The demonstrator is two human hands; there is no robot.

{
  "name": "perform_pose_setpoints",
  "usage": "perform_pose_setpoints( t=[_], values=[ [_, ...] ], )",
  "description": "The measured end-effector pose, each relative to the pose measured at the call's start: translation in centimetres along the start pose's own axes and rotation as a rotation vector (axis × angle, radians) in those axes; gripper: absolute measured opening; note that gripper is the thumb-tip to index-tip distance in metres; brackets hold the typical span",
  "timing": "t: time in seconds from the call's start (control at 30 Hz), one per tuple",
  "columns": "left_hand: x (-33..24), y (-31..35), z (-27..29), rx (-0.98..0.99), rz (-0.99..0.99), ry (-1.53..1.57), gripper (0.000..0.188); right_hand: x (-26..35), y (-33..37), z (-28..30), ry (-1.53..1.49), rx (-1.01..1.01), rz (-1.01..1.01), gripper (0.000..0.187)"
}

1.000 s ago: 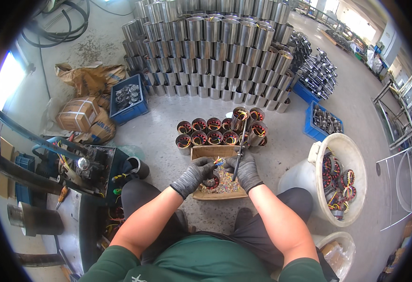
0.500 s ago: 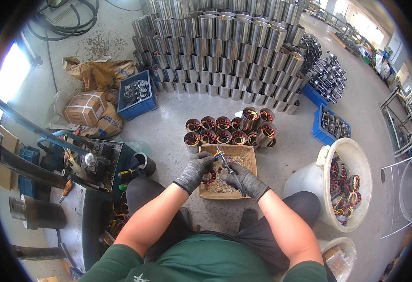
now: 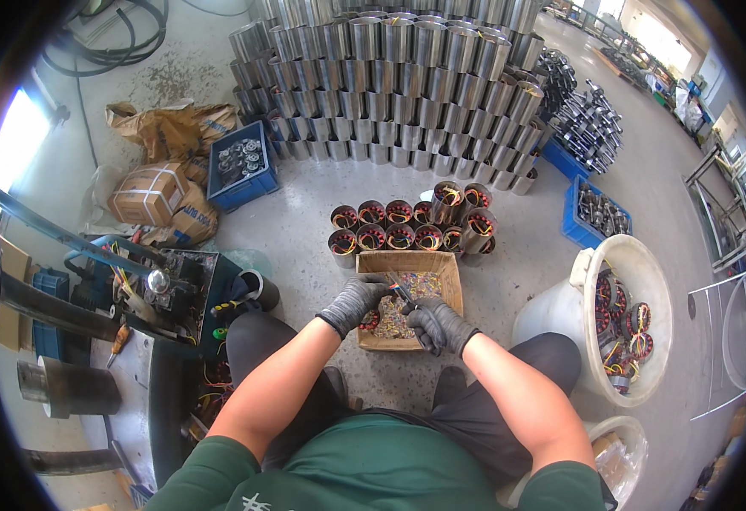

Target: The person assembles colorful wiring components into small metal cylinders by hand. They take a wiring harness from a box, insert it into a cylinder, and place the finished assemblies into another container.

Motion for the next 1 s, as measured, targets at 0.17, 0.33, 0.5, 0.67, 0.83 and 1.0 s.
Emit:
perform_pose_setpoints(
  t=[0.17,0.33,0.5,0.67,0.83,1.0],
  values=[
    [0.0,0.0,-0.4,-0.005,0.058,-0.041,0.016,-1.7,-1.0,0.2,-0.081,0.018,-0.082,0.028],
    [0.6,-0.3,0.0,-0.036,0.018,0.006,0.016,-0.6,0.8,-1.2,-0.128,-0.039,-0.059,0.029],
    [0.4,-0.3,0.4,-0.015,-0.151,-0.196,0.023,-1.5,-0.9,-0.2,-0.093,0.050,-0.125,0.024],
    [1.5,0.0,1.8,-0.102,-0.248,-0.301,0.030,-2.5,-2.7,-0.5,0.185,0.049,0.183,0.026],
    [-6.2,5.6,3.0,-0.397,-0.837,-0.225,0.014,-0.8,-0.3,0.6,0.111,-0.167,0.263,0.017],
    [-10.7,15.8,10.0,-0.456,-1.048,0.052,0.014,-1.8,-2.6,3.4,0.032,-0.171,0.300,0.031]
  ],
)
Point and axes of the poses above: each hand's wrist, its own y-axis away from the middle knuckle, its own z-axis out of the back of the hand, x = y × z, the point moved 2 cm from there along -y, towards the middle knuckle, and after that the axes turned 10 degrees about -x, right-handed, at the moved point
